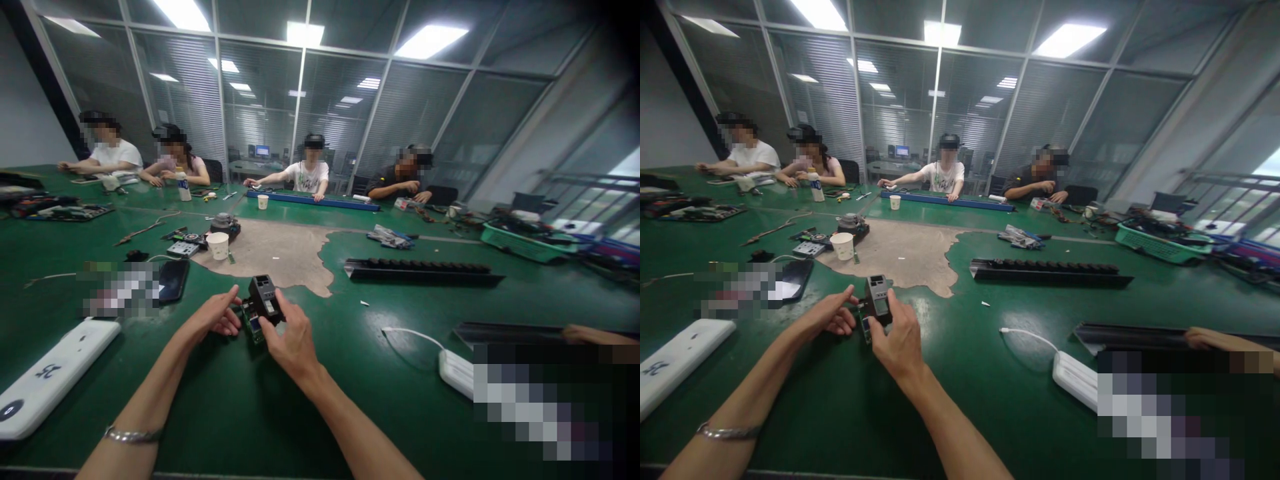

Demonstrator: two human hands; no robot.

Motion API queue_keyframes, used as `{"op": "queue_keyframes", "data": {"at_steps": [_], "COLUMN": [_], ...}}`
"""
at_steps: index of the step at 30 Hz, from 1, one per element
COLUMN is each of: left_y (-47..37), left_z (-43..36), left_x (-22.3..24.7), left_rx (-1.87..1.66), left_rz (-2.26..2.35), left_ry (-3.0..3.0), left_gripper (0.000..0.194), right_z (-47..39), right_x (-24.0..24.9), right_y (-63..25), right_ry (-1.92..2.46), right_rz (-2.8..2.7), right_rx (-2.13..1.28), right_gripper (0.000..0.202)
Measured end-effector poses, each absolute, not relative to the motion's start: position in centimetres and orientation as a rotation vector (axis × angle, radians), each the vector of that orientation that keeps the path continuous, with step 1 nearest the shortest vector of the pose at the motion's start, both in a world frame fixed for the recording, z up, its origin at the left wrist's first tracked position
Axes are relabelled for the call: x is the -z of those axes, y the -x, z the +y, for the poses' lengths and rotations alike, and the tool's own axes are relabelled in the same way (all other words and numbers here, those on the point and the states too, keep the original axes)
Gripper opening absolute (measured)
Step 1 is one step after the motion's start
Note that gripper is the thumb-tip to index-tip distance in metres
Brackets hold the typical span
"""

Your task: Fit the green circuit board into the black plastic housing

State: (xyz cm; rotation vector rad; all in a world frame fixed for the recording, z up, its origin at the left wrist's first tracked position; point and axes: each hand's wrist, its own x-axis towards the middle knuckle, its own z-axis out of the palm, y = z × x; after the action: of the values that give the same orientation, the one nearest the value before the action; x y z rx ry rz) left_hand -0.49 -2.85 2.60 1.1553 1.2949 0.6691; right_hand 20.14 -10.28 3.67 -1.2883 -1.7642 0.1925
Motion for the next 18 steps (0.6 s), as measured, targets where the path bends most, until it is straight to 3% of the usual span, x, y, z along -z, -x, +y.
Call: {"op": "queue_keyframes", "data": {"at_steps": [18], "left_y": [0.6], "left_z": [-2.5], "left_x": [-2.3], "left_rx": [-0.638], "left_rz": [1.314], "left_ry": [-1.175], "left_gripper": [0.086], "right_z": [-9.0], "right_x": [-2.7], "right_y": [-22.8], "right_ry": [1.719], "right_rz": [-1.867], "right_rx": [-0.197], "right_gripper": [0.062]}}
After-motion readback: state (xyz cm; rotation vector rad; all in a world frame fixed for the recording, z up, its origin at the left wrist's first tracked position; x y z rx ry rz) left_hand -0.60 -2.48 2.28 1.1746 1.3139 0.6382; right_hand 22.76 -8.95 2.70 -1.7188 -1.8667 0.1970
